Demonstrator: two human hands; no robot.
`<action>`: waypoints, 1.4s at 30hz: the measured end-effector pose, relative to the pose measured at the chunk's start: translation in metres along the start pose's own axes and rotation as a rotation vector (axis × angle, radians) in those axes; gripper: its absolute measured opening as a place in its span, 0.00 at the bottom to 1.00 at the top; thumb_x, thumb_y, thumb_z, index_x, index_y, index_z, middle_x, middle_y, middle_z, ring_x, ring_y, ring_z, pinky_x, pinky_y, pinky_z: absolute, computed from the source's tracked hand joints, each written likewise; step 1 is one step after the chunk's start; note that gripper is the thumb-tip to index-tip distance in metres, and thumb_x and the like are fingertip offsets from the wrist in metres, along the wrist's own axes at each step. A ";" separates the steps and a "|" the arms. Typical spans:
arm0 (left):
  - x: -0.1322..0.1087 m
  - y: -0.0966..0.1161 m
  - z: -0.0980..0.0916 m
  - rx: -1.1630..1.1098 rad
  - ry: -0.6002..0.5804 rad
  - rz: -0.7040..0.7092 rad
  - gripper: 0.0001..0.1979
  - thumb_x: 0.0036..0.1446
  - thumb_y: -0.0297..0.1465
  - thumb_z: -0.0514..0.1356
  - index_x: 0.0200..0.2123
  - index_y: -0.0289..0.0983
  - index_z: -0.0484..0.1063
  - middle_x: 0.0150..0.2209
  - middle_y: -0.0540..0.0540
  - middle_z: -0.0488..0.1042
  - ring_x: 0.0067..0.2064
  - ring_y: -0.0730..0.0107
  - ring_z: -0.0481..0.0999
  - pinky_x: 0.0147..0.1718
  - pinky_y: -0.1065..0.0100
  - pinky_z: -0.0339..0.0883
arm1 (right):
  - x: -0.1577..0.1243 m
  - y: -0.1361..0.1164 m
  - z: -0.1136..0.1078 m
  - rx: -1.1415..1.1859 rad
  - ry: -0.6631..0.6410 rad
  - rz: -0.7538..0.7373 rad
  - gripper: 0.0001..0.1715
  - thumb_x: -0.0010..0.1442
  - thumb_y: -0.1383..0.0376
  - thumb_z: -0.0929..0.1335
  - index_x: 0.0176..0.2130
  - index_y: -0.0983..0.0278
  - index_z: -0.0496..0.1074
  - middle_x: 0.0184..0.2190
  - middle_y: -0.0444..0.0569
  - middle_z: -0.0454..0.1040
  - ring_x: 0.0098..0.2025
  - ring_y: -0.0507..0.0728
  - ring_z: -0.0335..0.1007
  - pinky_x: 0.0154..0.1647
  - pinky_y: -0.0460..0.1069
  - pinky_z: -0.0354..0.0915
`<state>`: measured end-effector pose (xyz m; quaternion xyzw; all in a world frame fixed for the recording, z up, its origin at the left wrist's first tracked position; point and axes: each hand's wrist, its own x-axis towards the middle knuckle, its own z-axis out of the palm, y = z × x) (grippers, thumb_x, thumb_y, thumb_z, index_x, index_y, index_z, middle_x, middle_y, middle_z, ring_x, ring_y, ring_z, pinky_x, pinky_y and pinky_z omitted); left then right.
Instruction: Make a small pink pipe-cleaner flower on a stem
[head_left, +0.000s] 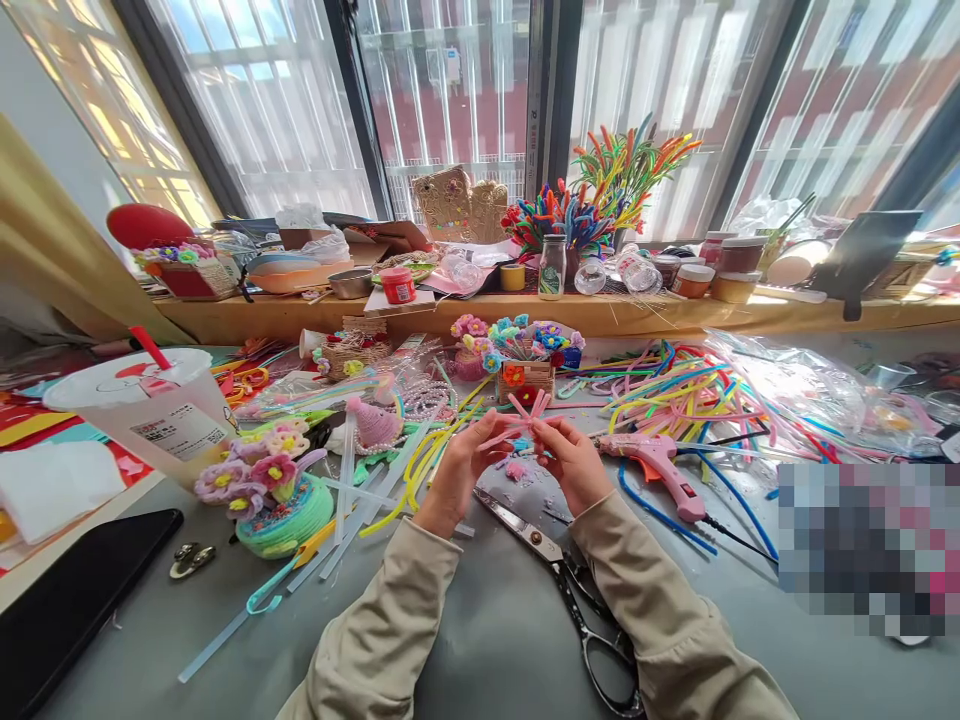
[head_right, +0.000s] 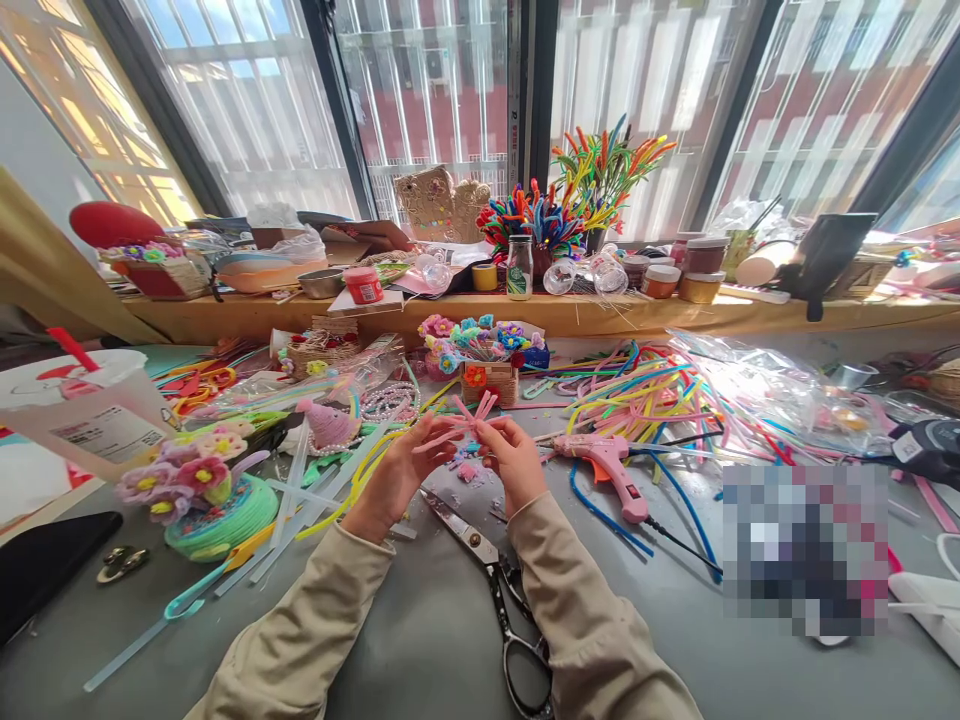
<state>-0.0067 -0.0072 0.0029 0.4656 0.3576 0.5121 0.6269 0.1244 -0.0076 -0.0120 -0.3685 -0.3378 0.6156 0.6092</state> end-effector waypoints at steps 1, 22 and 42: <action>0.000 -0.001 0.000 0.019 0.002 -0.003 0.15 0.45 0.38 0.55 0.34 0.35 0.72 0.33 0.44 0.73 0.31 0.72 0.70 0.33 0.70 0.61 | 0.000 0.000 0.000 0.037 0.033 0.000 0.11 0.37 0.61 0.70 0.22 0.64 0.66 0.20 0.39 0.65 0.20 0.45 0.55 0.19 0.42 0.50; 0.002 -0.006 0.006 0.000 0.162 0.073 0.08 0.39 0.33 0.61 0.24 0.35 0.73 0.24 0.50 0.72 0.29 0.76 0.69 0.35 0.71 0.61 | -0.001 0.000 0.000 -0.164 0.036 0.021 0.15 0.38 0.57 0.69 0.27 0.62 0.71 0.23 0.41 0.67 0.24 0.47 0.58 0.23 0.43 0.53; 0.003 -0.005 0.004 0.180 0.032 -0.093 0.11 0.38 0.34 0.62 0.26 0.33 0.73 0.24 0.47 0.72 0.27 0.74 0.69 0.31 0.71 0.63 | 0.002 -0.001 -0.006 -0.164 0.024 -0.075 0.11 0.37 0.60 0.70 0.24 0.64 0.71 0.22 0.42 0.68 0.23 0.46 0.56 0.22 0.43 0.51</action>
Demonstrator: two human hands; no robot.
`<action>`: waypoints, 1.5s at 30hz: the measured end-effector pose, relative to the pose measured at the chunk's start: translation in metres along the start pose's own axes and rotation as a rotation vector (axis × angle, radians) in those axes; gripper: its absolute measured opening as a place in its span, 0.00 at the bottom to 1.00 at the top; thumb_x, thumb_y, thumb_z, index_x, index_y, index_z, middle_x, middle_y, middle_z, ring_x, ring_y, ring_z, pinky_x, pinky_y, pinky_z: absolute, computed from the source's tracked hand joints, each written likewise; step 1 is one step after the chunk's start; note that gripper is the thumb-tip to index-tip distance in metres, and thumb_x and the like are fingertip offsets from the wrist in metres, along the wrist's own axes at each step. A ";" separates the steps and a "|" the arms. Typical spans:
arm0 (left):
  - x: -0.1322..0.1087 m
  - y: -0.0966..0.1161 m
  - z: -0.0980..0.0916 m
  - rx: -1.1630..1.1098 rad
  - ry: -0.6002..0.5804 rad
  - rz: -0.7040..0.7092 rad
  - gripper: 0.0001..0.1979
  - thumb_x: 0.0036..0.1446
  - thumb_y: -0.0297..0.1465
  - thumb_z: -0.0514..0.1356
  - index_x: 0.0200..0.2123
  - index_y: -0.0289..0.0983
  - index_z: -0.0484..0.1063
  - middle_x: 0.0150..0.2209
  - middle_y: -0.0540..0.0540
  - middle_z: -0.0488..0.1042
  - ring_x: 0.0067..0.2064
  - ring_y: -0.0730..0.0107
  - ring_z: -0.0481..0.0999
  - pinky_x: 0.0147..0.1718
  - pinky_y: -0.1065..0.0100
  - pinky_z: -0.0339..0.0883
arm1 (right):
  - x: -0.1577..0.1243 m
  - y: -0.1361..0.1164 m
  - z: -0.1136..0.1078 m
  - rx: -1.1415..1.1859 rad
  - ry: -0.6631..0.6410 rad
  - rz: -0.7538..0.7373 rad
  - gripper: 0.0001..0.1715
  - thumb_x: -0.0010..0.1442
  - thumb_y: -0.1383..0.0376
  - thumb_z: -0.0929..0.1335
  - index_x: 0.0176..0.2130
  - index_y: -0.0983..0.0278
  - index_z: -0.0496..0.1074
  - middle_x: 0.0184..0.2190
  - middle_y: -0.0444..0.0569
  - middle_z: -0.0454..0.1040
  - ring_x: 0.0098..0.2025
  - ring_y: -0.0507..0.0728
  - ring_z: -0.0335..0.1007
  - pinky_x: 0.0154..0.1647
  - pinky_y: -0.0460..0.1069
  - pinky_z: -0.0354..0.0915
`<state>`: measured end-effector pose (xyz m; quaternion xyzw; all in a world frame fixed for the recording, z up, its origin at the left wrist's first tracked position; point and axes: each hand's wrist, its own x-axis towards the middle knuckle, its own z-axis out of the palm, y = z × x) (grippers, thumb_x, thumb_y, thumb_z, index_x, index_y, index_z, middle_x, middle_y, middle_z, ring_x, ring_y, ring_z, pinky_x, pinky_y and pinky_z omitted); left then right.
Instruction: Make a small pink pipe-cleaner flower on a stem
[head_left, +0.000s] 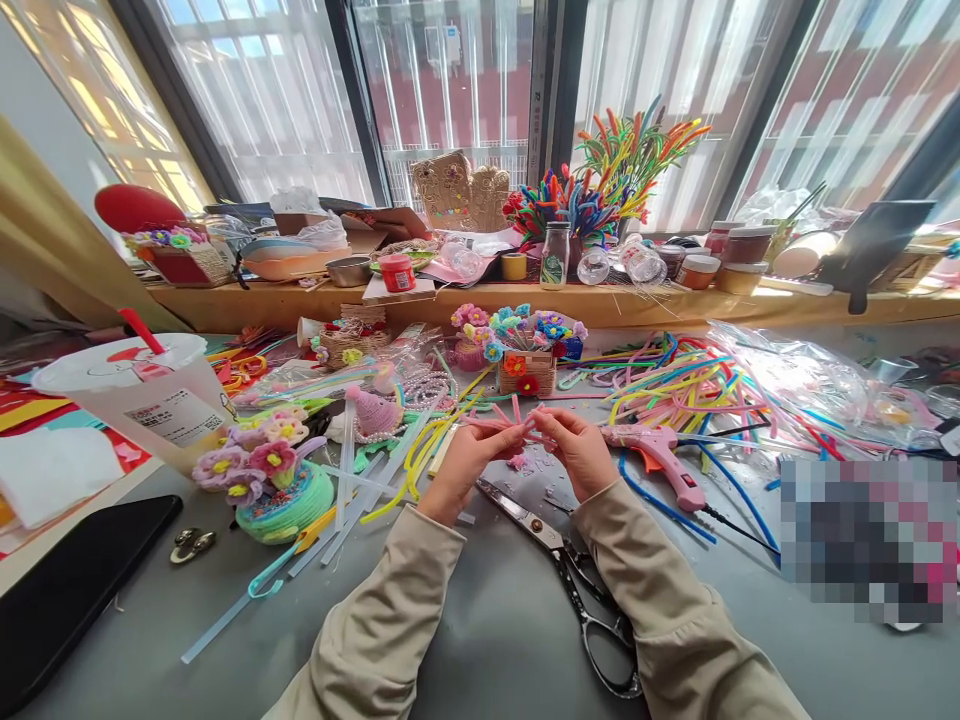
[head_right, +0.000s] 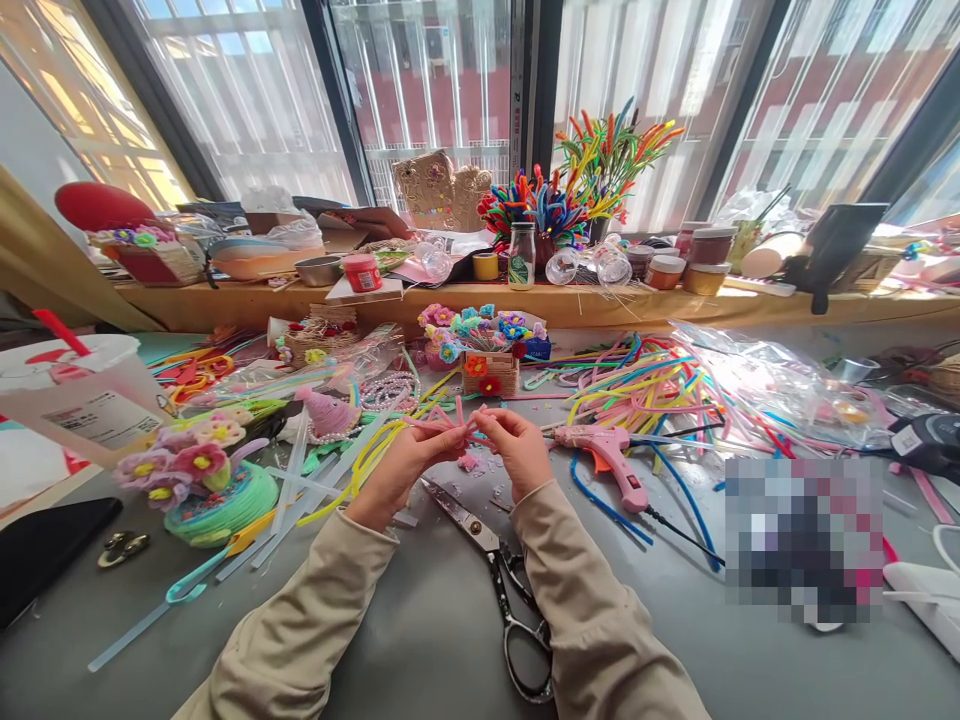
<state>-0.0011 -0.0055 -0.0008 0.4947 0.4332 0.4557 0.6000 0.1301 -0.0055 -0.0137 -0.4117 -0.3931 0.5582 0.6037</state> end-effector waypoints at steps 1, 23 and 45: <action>0.000 0.001 0.000 0.017 -0.004 -0.004 0.11 0.38 0.34 0.62 0.25 0.32 0.73 0.23 0.47 0.72 0.26 0.74 0.69 0.30 0.71 0.63 | 0.000 0.000 0.000 0.006 0.000 0.005 0.11 0.37 0.60 0.70 0.24 0.64 0.71 0.22 0.42 0.68 0.23 0.47 0.56 0.23 0.43 0.52; -0.003 0.005 0.000 -0.034 -0.063 -0.023 0.08 0.38 0.33 0.61 0.22 0.33 0.73 0.21 0.49 0.70 0.24 0.76 0.69 0.28 0.73 0.62 | 0.004 -0.003 -0.006 0.048 -0.049 0.018 0.11 0.40 0.60 0.69 0.27 0.64 0.73 0.20 0.42 0.68 0.23 0.46 0.59 0.25 0.43 0.56; -0.004 0.001 0.006 -0.263 0.100 0.048 0.07 0.39 0.31 0.61 0.24 0.33 0.74 0.23 0.49 0.73 0.27 0.78 0.68 0.28 0.75 0.61 | -0.003 0.002 0.007 0.078 -0.139 -0.134 0.05 0.42 0.64 0.69 0.25 0.62 0.72 0.23 0.42 0.70 0.25 0.47 0.61 0.29 0.44 0.59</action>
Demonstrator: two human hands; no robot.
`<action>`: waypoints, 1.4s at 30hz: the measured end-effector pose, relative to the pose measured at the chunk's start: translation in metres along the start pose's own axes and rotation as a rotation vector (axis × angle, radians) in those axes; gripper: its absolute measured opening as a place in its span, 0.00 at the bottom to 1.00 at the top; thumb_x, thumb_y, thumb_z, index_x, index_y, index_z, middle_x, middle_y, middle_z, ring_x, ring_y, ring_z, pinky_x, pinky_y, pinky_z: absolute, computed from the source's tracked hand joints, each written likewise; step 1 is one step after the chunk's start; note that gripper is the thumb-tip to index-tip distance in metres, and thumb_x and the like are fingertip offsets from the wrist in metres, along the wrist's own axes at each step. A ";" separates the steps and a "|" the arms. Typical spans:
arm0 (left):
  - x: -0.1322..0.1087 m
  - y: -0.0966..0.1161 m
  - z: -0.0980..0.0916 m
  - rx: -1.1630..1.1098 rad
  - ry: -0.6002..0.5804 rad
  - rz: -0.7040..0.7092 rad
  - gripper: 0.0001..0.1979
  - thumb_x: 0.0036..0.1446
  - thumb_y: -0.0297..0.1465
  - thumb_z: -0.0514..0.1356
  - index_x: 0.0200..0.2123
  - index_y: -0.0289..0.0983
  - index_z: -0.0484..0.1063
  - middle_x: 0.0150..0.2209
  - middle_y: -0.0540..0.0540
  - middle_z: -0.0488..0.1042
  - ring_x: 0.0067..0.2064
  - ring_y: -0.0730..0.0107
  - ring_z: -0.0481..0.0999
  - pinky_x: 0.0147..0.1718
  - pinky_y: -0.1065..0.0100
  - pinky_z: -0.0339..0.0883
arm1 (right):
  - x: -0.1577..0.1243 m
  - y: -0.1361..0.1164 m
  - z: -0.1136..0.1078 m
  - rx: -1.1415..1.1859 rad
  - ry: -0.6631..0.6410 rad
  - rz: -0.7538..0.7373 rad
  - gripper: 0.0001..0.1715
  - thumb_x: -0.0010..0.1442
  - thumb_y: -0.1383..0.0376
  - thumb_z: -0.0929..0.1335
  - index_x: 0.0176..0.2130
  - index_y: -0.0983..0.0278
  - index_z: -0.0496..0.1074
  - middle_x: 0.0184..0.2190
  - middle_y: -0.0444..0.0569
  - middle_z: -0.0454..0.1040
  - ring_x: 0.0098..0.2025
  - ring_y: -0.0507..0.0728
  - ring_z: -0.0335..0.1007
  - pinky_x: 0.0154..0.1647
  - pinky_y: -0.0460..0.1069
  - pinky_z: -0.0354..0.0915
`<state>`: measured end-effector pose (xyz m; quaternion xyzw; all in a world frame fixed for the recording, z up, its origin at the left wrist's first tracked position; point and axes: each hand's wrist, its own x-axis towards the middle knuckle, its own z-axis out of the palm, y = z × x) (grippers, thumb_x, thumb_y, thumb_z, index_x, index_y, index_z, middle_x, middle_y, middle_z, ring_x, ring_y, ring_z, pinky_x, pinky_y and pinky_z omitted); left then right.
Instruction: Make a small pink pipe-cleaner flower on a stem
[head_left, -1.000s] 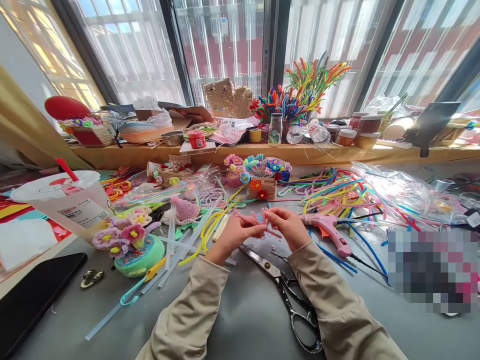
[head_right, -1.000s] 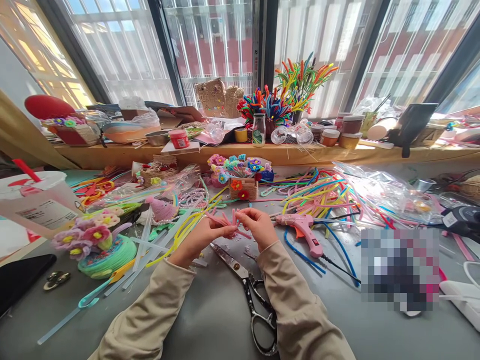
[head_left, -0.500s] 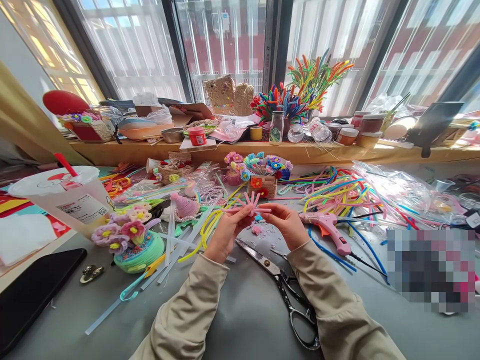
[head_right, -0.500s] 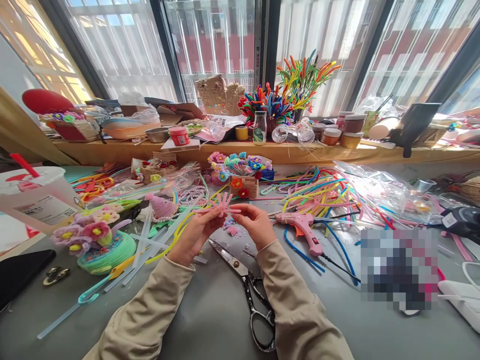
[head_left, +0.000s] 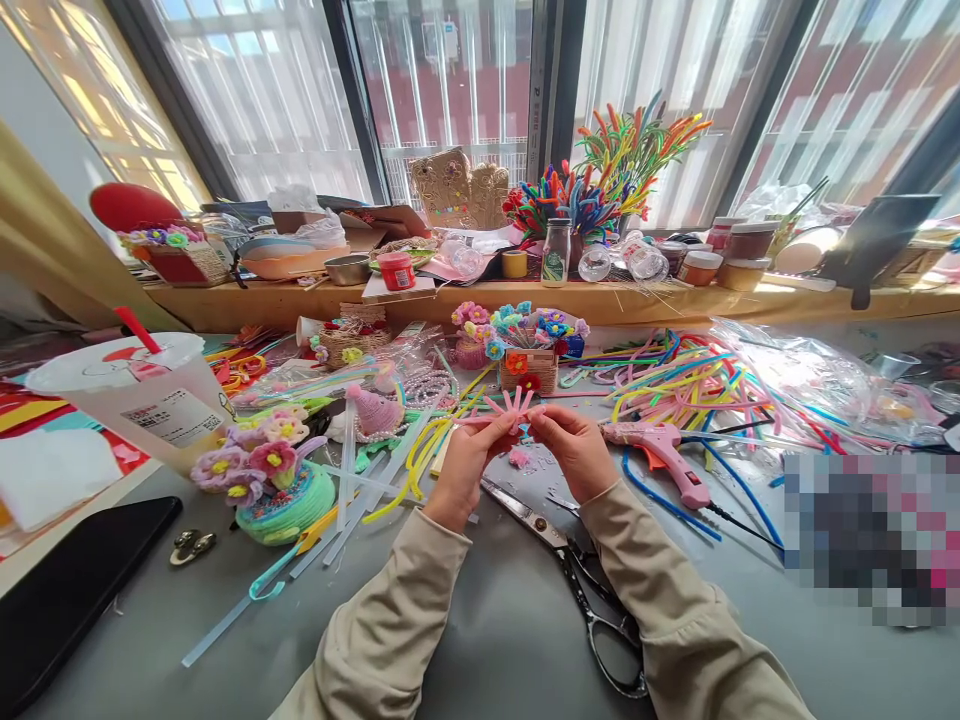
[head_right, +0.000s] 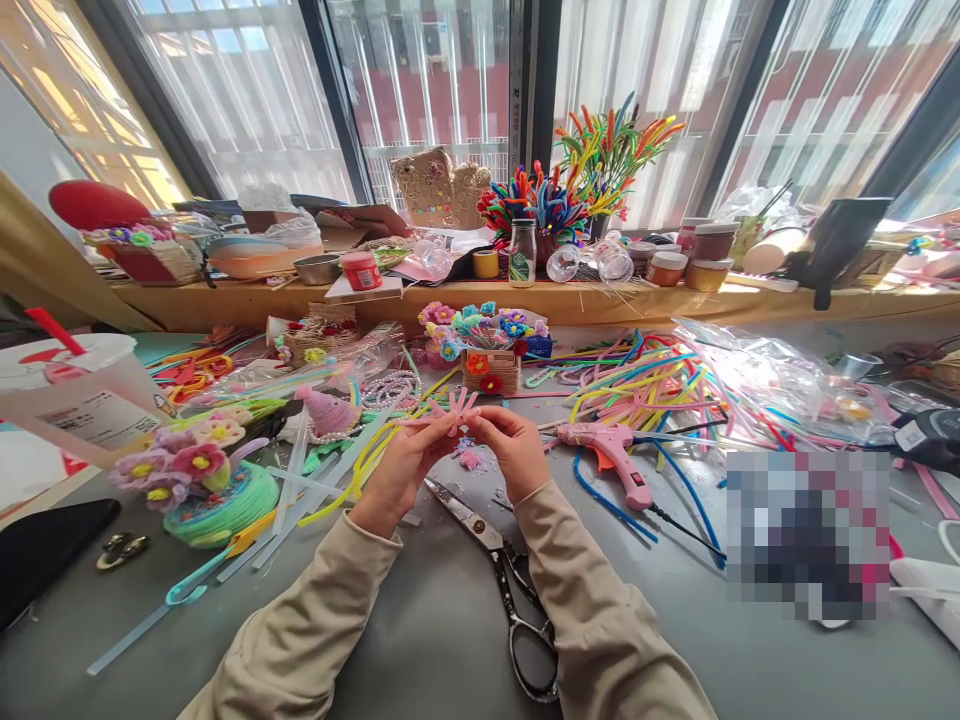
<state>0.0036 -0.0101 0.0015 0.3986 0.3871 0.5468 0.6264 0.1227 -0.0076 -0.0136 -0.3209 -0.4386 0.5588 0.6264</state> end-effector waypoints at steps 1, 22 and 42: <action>0.000 0.000 0.001 0.010 0.021 0.017 0.07 0.38 0.31 0.61 0.23 0.33 0.74 0.23 0.49 0.72 0.26 0.78 0.68 0.28 0.75 0.61 | 0.000 0.000 0.001 0.015 -0.003 0.011 0.05 0.42 0.64 0.69 0.25 0.63 0.72 0.23 0.41 0.70 0.25 0.47 0.61 0.29 0.44 0.58; -0.001 -0.007 0.004 0.097 0.088 0.210 0.08 0.40 0.33 0.60 0.22 0.32 0.72 0.23 0.48 0.73 0.27 0.74 0.69 0.30 0.71 0.62 | -0.002 -0.004 0.006 0.170 -0.052 0.033 0.06 0.44 0.64 0.68 0.25 0.63 0.67 0.23 0.41 0.68 0.25 0.46 0.61 0.27 0.43 0.58; 0.001 -0.009 0.001 0.210 0.154 0.189 0.11 0.38 0.36 0.61 0.22 0.31 0.73 0.22 0.45 0.73 0.26 0.72 0.69 0.29 0.70 0.63 | -0.005 -0.004 0.003 -0.607 0.080 -0.383 0.08 0.49 0.65 0.63 0.31 0.63 0.69 0.28 0.47 0.70 0.30 0.52 0.66 0.31 0.47 0.64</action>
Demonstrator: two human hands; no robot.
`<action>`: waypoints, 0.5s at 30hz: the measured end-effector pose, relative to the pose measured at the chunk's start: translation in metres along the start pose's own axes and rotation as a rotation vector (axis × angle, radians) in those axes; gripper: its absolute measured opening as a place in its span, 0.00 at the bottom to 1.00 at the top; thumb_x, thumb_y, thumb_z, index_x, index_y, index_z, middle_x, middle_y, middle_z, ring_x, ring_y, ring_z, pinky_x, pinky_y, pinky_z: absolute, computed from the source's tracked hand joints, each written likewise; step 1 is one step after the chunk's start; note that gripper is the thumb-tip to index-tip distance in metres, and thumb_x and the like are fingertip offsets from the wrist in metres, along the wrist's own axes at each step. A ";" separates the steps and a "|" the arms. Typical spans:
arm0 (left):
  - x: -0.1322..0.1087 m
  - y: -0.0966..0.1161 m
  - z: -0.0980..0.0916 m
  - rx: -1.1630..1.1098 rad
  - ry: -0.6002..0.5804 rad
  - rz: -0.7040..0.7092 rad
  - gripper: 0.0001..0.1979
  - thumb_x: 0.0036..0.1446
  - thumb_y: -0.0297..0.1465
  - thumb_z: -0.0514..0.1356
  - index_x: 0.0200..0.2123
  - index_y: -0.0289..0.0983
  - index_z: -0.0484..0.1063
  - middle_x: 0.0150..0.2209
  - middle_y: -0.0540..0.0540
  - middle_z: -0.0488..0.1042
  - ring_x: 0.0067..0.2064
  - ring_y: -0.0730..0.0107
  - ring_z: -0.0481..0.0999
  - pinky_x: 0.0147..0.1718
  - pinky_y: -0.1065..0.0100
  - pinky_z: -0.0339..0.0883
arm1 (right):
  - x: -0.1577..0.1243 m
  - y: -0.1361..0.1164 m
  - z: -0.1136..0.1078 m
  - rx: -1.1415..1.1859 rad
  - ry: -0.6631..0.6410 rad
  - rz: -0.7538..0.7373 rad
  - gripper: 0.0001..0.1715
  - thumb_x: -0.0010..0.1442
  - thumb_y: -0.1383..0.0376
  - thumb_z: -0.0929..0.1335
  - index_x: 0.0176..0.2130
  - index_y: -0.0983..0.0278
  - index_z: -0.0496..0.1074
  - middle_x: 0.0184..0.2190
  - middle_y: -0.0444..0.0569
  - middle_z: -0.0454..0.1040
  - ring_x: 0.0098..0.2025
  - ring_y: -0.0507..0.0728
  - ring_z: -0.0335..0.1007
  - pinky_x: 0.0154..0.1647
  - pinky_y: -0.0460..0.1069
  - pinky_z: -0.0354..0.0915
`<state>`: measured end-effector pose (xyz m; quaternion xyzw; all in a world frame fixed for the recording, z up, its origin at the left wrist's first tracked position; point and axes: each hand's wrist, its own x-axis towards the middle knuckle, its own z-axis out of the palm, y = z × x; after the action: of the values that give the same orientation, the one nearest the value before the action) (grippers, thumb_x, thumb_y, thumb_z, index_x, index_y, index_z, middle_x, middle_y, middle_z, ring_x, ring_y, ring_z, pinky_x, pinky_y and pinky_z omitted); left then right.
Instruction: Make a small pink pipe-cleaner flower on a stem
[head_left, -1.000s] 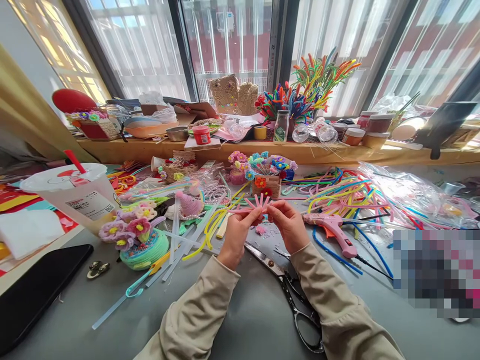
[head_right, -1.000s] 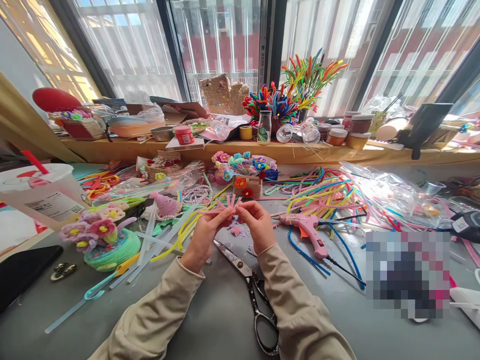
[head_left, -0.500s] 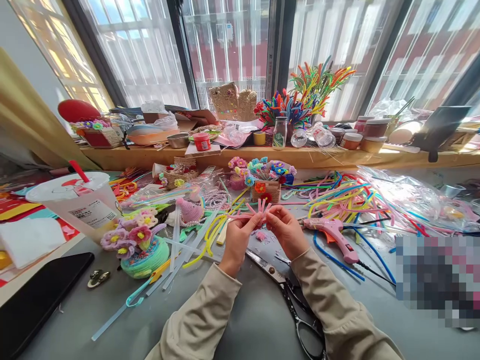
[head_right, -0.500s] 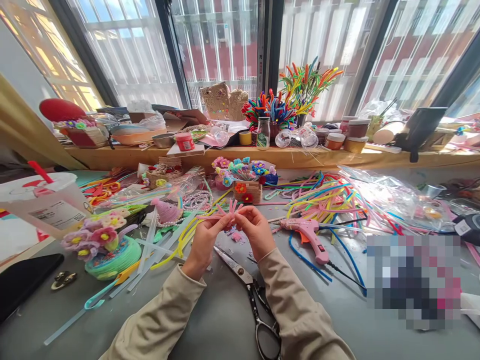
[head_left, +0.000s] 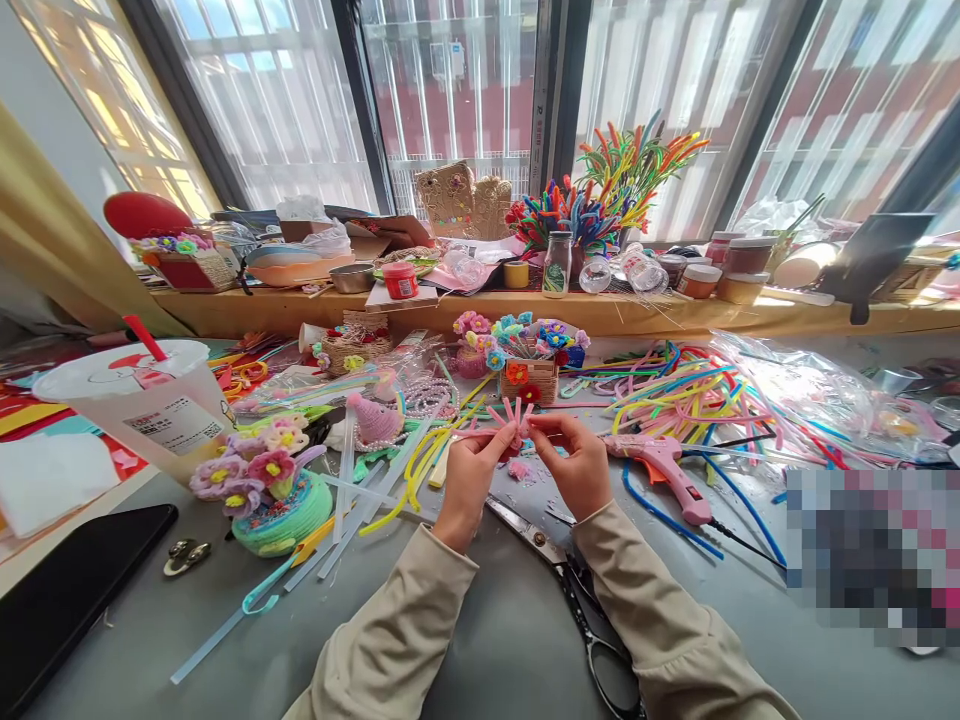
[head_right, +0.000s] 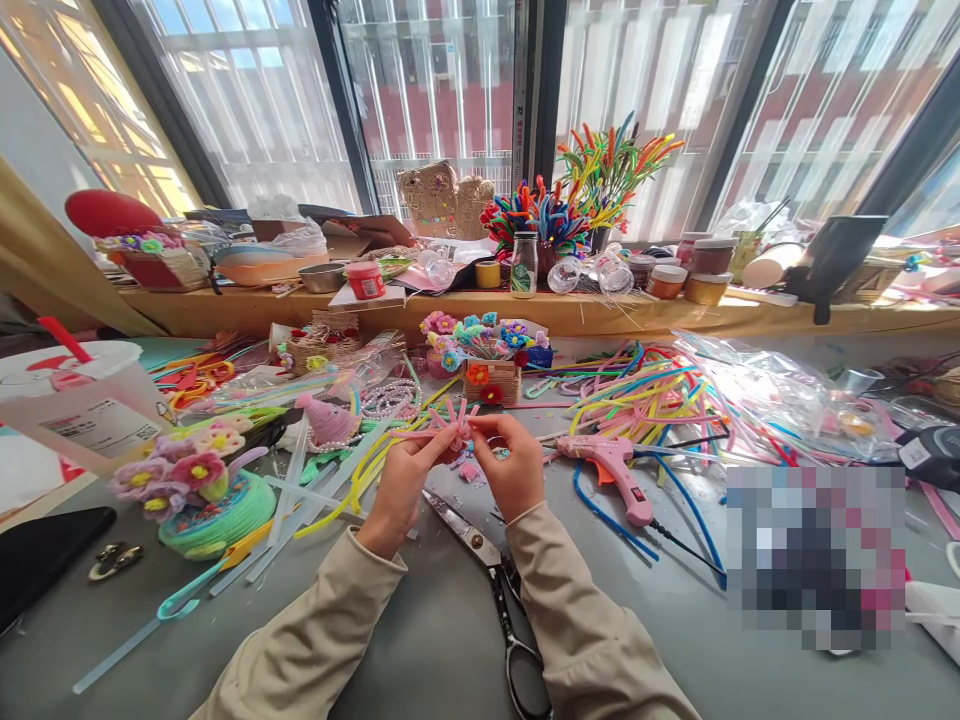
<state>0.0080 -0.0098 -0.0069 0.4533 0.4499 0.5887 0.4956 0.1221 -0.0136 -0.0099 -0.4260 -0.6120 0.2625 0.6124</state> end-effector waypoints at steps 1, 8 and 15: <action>0.000 0.000 0.000 0.007 0.002 0.005 0.11 0.38 0.36 0.61 0.23 0.32 0.73 0.22 0.45 0.73 0.26 0.72 0.69 0.29 0.70 0.63 | 0.000 -0.001 0.000 -0.042 0.002 -0.035 0.08 0.49 0.65 0.63 0.31 0.63 0.69 0.28 0.47 0.70 0.29 0.52 0.65 0.30 0.47 0.64; 0.000 -0.001 0.000 -0.002 0.020 -0.020 0.12 0.37 0.36 0.61 0.22 0.31 0.73 0.22 0.45 0.73 0.25 0.71 0.70 0.29 0.69 0.63 | -0.004 -0.004 0.001 -0.217 -0.035 -0.154 0.11 0.49 0.70 0.61 0.31 0.61 0.70 0.26 0.45 0.68 0.27 0.50 0.63 0.30 0.46 0.62; 0.000 0.002 -0.001 -0.081 -0.008 -0.115 0.11 0.37 0.35 0.61 0.22 0.31 0.72 0.23 0.44 0.74 0.26 0.71 0.71 0.29 0.70 0.64 | -0.003 -0.004 0.001 -0.299 -0.072 -0.185 0.10 0.47 0.71 0.61 0.29 0.61 0.70 0.24 0.45 0.66 0.25 0.50 0.62 0.29 0.46 0.61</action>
<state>0.0070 -0.0102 -0.0054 0.4086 0.4492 0.5753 0.5480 0.1196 -0.0177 -0.0081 -0.4444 -0.7023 0.1262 0.5416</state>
